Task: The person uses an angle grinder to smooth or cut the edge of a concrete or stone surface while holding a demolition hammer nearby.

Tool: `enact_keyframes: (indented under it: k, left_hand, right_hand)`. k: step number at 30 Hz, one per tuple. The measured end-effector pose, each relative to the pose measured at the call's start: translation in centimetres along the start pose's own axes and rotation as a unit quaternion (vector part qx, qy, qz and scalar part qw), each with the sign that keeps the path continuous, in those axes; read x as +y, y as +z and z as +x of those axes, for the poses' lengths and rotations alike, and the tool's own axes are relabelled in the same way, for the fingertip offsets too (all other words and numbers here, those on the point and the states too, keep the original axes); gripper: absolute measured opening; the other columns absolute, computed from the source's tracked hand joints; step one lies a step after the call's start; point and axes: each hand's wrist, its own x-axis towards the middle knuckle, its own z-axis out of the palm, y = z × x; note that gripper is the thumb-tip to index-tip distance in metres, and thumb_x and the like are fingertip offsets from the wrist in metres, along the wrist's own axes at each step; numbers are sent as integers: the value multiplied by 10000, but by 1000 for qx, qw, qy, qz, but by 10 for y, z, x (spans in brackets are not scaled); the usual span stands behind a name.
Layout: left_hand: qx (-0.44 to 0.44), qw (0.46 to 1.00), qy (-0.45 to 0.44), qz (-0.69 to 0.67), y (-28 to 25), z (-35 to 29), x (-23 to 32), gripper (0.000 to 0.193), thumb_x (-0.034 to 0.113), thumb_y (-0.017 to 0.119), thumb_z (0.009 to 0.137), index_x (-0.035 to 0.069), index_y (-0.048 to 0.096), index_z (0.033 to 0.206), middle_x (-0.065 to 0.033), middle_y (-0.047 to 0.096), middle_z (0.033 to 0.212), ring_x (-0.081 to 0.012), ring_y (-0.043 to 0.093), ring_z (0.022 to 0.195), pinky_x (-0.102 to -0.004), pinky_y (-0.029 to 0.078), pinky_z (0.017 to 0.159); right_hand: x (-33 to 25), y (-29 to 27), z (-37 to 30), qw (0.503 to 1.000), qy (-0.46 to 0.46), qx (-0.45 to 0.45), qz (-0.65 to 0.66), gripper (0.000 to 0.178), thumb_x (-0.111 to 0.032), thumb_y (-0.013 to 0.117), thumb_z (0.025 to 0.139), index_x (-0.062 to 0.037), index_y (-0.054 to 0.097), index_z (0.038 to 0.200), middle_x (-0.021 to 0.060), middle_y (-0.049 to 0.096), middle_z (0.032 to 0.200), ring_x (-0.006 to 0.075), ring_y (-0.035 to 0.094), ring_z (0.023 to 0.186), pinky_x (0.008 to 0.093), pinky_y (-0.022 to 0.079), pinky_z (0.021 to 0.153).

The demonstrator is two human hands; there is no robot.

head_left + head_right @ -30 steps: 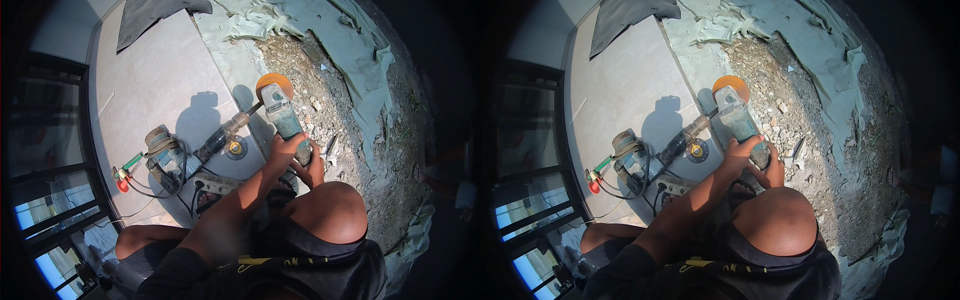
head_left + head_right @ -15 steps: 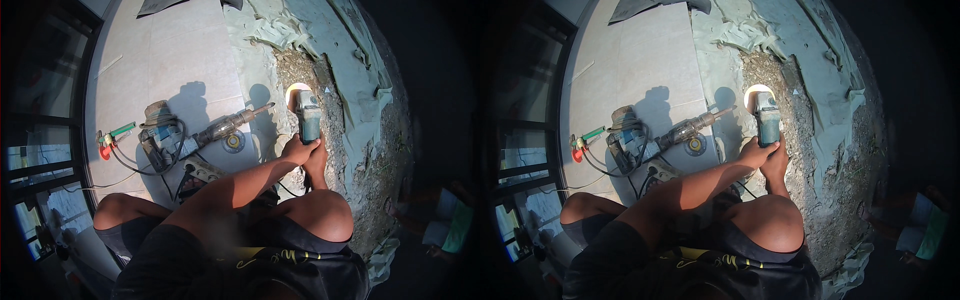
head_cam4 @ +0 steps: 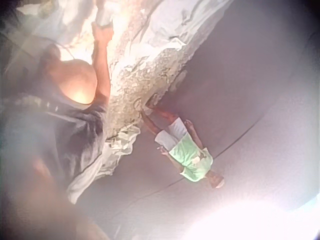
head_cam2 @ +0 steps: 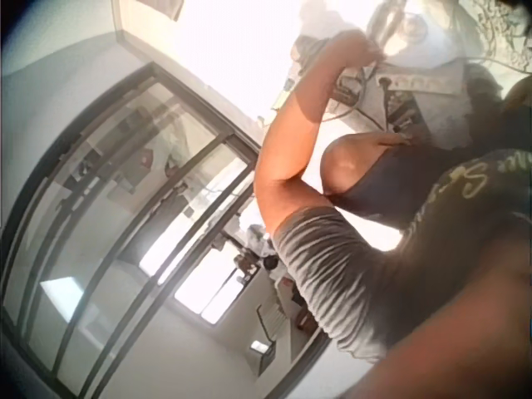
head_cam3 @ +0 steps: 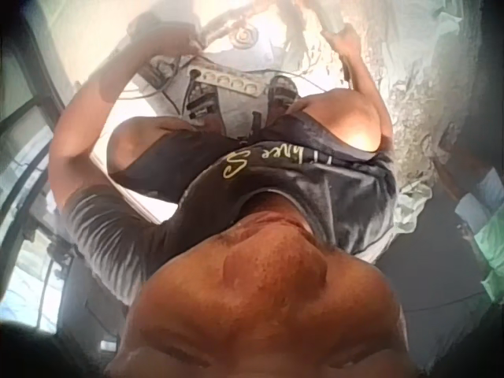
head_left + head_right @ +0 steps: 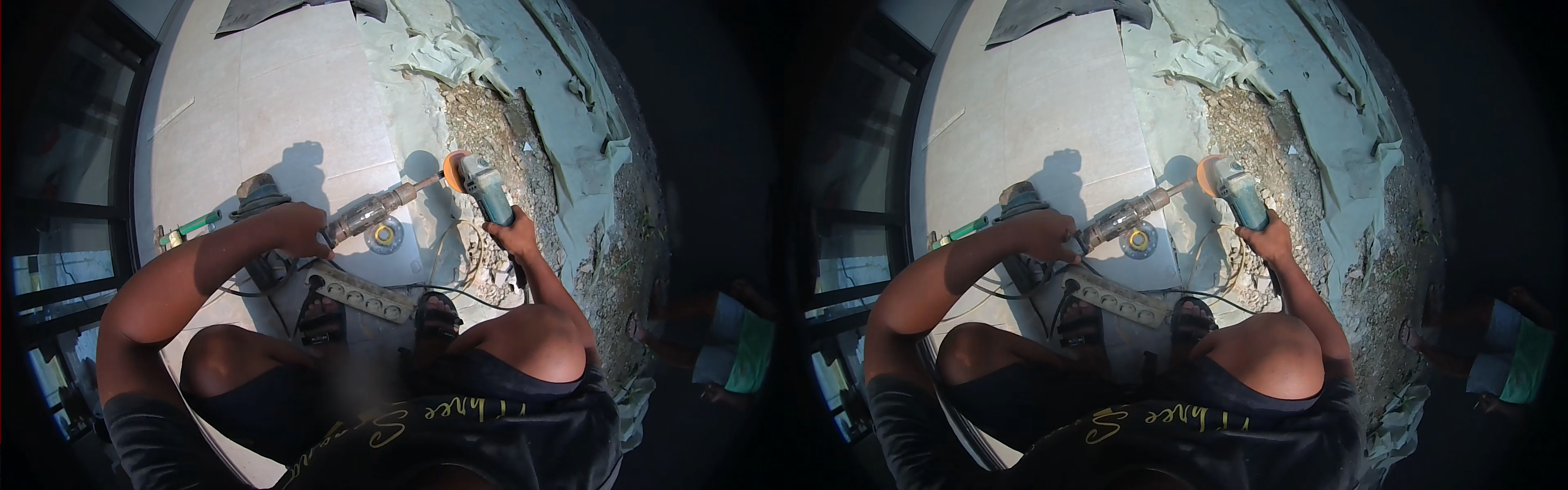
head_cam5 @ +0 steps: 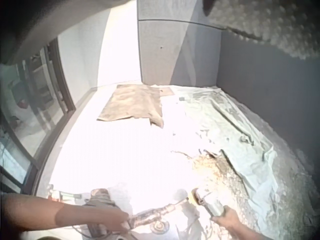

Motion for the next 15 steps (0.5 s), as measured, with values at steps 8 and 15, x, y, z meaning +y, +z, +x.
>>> enact_keyframes:
  k: [8,15]
  left_hand:
    - [216,973,16,75,87,26,-51,831,541,862,716,8,583,1290,-198,508,1375,-372,496,1292,-455,365,1102]
    - [269,959,36,79,104,27,-59,918,712,786,709,-1,626,1266,-278,438,1482,-425,428,1380,-533,233,1182]
  right_hand:
    - [6,15,9,999,7,1,40,860,-387,896,651,21,584,1340,275,726,1127,384,727,1048,431,555,930]
    - [0,10,18,1000,-10,-1,23,768,-381,876,665,14,635,1278,265,739,1097,379,737,1020,439,563,909]
